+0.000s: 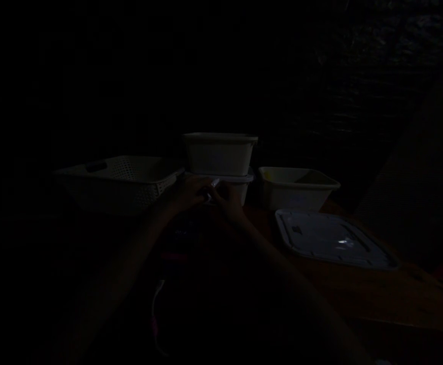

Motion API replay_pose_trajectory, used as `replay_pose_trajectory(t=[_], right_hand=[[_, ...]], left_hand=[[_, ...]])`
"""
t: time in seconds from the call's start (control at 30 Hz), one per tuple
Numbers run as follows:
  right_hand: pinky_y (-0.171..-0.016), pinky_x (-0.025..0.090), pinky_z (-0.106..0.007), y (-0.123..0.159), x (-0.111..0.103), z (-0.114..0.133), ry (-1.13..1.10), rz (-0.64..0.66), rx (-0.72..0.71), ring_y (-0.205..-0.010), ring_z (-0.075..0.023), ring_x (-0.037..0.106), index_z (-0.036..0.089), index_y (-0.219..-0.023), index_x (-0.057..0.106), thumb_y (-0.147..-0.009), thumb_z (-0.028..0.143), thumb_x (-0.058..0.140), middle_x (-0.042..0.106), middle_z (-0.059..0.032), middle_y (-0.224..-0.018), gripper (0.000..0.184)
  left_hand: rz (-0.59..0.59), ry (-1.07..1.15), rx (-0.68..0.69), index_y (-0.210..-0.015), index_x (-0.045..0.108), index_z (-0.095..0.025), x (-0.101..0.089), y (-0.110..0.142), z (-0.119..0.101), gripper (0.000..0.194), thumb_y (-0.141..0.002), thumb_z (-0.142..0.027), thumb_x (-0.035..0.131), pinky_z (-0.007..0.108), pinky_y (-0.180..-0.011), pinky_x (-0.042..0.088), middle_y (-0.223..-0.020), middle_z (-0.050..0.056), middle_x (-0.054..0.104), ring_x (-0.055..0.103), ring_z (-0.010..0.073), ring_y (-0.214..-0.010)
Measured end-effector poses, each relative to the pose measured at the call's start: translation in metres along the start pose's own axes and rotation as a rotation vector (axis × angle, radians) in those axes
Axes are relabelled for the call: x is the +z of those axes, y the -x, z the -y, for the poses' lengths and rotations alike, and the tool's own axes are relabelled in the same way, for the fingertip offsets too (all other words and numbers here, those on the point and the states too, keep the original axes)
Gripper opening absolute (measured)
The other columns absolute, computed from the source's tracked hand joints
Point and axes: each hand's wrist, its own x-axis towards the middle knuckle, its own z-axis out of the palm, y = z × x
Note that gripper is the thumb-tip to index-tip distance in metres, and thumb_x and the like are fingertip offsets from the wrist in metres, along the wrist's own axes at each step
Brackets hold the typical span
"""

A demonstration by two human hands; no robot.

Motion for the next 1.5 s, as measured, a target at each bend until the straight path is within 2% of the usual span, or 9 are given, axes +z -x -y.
replay_pose_trajectory(t=[0.27, 0.4, 0.53, 0.63, 0.73, 0.93, 1.1, 1.3, 1.5], right_hand=[[-0.05, 0.034, -0.022, -0.001, -0.003, -0.003, 0.056, -0.028, -0.016, -0.056, -0.0086, 0.042, 0.018, -0.067, 0.045, -0.079, 0.054, 0.055, 0.046, 0.0026, -0.061, 0.039], [-0.049, 0.033, -0.021, -0.002, -0.006, -0.006, 0.061, -0.087, 0.005, -0.054, -0.008, 0.038, 0.018, -0.063, 0.042, -0.079, 0.055, 0.053, 0.04, 0.0036, -0.059, 0.042], [-0.056, 0.045, -0.023, -0.003, -0.006, -0.004, -0.16, -0.08, 0.085, -0.062, -0.0106, 0.049, 0.019, -0.071, 0.05, -0.075, 0.058, 0.056, 0.05, 0.0016, -0.067, 0.04], [-0.066, 0.051, -0.03, -0.004, -0.007, 0.001, -0.37, -0.064, 0.159, -0.074, -0.0142, 0.057, 0.021, -0.086, 0.057, -0.073, 0.058, 0.058, 0.059, -0.0014, -0.084, 0.038], [-0.074, 0.052, -0.036, -0.006, -0.01, 0.001, -0.516, -0.078, 0.193, -0.088, -0.0181, 0.059, 0.022, -0.09, 0.058, -0.073, 0.056, 0.059, 0.061, -0.0037, -0.097, 0.037], [-0.079, 0.05, -0.036, -0.011, -0.018, -0.005, -0.625, -0.055, 0.2, -0.098, -0.0198, 0.057, 0.025, -0.092, 0.059, -0.072, 0.049, 0.061, 0.061, -0.002, -0.097, 0.031], [-0.071, 0.051, -0.032, -0.01, -0.019, -0.001, -0.574, -0.084, 0.258, -0.088, -0.0177, 0.06, 0.024, -0.094, 0.055, -0.071, 0.053, 0.059, 0.062, -0.0021, -0.096, 0.037], [-0.057, 0.046, -0.023, -0.009, -0.017, 0.004, -0.392, -0.145, 0.286, -0.065, -0.0101, 0.055, 0.018, -0.079, 0.057, -0.063, 0.05, 0.068, 0.06, -0.0015, -0.078, 0.037], [-0.055, 0.043, -0.019, -0.009, -0.018, 0.008, -0.384, -0.12, 0.325, -0.063, -0.0077, 0.053, 0.017, -0.08, 0.065, -0.064, 0.049, 0.069, 0.061, -0.0015, -0.078, 0.036]], left_hand=[[-0.038, -0.065, -0.049, -0.108, 0.059, -0.022, 0.002, -0.001, 0.0, 0.029, -0.079, -0.022, 0.053, 0.031, -0.074, 0.044, -0.095, 0.007, 0.065, 0.06, 0.0211, -0.087], [-0.175, -0.053, -0.204, -0.097, 0.062, -0.02, -0.005, -0.001, 0.008, 0.022, -0.082, -0.018, 0.046, 0.028, -0.069, 0.044, -0.089, 0.006, 0.064, 0.059, 0.0184, -0.082], [-0.18, 0.117, -0.19, -0.095, 0.061, -0.019, -0.002, -0.002, 0.004, 0.02, -0.085, -0.021, 0.044, 0.026, -0.07, 0.044, -0.089, 0.004, 0.065, 0.06, 0.0165, -0.08], [-0.14, 0.281, -0.15, -0.098, 0.059, -0.018, 0.005, -0.002, -0.004, 0.022, -0.086, -0.032, 0.047, 0.025, -0.069, 0.045, -0.09, 0.004, 0.067, 0.061, 0.0155, -0.078], [-0.117, 0.362, -0.142, -0.101, 0.059, -0.017, 0.01, -0.002, -0.006, 0.029, -0.087, -0.039, 0.046, 0.027, -0.073, 0.046, -0.092, 0.005, 0.068, 0.063, 0.0166, -0.082], [-0.149, 0.555, -0.179, -0.103, 0.06, -0.018, 0.017, -0.004, 0.0, 0.033, -0.088, -0.041, 0.044, 0.029, -0.078, 0.047, -0.099, 0.005, 0.068, 0.063, 0.0179, -0.09], [-0.215, 0.725, -0.245, -0.1, 0.057, -0.017, 0.018, -0.006, -0.003, 0.029, -0.081, -0.04, 0.055, 0.026, -0.073, 0.05, -0.096, 0.006, 0.068, 0.064, 0.0168, -0.087], [-0.341, 0.738, -0.258, -0.099, 0.051, -0.019, 0.017, -0.005, -0.005, 0.031, -0.076, -0.036, 0.063, 0.027, -0.077, 0.05, -0.099, 0.005, 0.065, 0.063, 0.0158, -0.09], [-0.336, 0.748, -0.231, -0.095, 0.053, -0.019, 0.013, -0.006, -0.008, 0.028, -0.075, -0.035, 0.065, 0.025, -0.076, 0.051, -0.098, 0.003, 0.064, 0.063, 0.0139, -0.089]])
